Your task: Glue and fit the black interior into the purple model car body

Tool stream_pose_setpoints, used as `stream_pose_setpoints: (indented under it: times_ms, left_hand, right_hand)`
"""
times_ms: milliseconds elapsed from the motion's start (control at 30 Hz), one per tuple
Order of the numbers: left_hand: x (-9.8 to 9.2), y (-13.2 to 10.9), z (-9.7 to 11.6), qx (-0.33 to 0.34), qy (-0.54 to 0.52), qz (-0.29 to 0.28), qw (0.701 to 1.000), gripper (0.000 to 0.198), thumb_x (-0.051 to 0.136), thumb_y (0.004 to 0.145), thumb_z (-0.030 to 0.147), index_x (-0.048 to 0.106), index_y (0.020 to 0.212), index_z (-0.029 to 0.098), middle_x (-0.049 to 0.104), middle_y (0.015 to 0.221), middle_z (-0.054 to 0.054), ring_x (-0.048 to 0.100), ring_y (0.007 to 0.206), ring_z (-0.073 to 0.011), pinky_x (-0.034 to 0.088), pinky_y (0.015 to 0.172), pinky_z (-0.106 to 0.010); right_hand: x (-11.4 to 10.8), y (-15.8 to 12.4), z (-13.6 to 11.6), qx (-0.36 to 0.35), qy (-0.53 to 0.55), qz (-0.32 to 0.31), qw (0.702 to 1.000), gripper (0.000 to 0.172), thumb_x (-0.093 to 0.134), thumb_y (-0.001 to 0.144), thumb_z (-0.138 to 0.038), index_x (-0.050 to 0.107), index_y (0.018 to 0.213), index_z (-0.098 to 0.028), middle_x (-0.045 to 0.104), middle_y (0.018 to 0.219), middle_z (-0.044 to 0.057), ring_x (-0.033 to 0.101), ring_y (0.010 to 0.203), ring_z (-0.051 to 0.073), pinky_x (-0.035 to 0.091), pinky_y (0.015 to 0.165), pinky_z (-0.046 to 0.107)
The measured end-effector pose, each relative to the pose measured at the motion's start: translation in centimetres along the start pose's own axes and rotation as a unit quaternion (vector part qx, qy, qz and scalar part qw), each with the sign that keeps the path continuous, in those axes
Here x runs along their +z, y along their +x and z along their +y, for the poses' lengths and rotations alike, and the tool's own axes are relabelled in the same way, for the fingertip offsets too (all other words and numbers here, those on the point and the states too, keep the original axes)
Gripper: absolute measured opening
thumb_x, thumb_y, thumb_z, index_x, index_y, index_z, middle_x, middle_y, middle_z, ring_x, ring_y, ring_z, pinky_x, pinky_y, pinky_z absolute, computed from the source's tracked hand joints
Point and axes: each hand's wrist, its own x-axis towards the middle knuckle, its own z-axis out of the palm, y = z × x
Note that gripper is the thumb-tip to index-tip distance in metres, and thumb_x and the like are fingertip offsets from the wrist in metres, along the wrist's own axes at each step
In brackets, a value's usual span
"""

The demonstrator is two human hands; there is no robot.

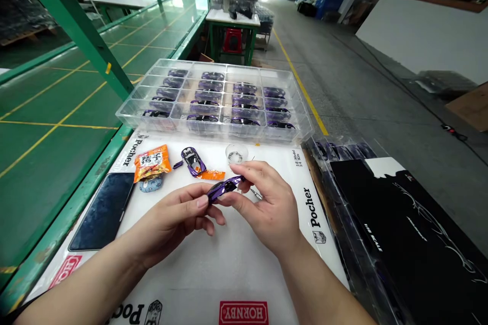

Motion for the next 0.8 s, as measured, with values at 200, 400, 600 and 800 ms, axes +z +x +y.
stream_pose_setpoints:
  times_ms: [200,400,600,800]
  left_hand:
    - [-0.3,0.0,-0.12,-0.002,0.011,-0.011,1.0,0.037,0.09,0.094,0.047,0.086,0.11,0.013,0.071,0.1,-0.009,0.065,0.087,-0.0172,0.056,0.077,-0.028]
    - [-0.56,0.02,-0.5,-0.027,0.021,-0.038,0.999,0.04,0.095,0.091,0.046,0.087,0.117,0.016,0.075,0.114,-0.012,0.067,0.088,-0.0172,0.055,0.076,-0.029]
    - [-0.69,0.06,-0.56,-0.023,0.034,-0.056,0.998,0.038,0.096,0.09,0.042,0.087,0.116,0.017,0.075,0.103,-0.009,0.07,0.091,-0.0182,0.056,0.077,-0.027]
    - [-0.71,0.23,-0.76,-0.015,0.041,-0.066,0.997,0.04,0.098,0.089,0.041,0.086,0.117,0.016,0.076,0.096,-0.008,0.069,0.091,-0.0184,0.056,0.078,-0.027]
  right_hand:
    - [-0.23,-0.04,0.22,-0.027,0.004,-0.013,1.0,0.047,0.088,0.102,-0.03,0.078,0.146,-0.043,0.072,0.132,0.005,0.072,0.098,0.02,0.064,0.092,0.04]
    - [-0.44,0.04,-0.07,-0.037,-0.004,-0.021,0.999,0.045,0.089,0.101,-0.03,0.08,0.143,-0.042,0.072,0.125,0.004,0.068,0.097,0.02,0.061,0.085,0.038]
    - [-0.29,0.31,-0.5,-0.057,-0.004,-0.039,0.998,0.047,0.09,0.1,-0.031,0.078,0.145,-0.04,0.072,0.127,0.005,0.068,0.099,0.021,0.059,0.08,0.037]
    - [-0.04,0.28,-0.77,-0.066,0.016,-0.044,0.997,0.048,0.093,0.097,-0.028,0.078,0.142,-0.037,0.072,0.123,0.005,0.068,0.105,0.023,0.058,0.08,0.037]
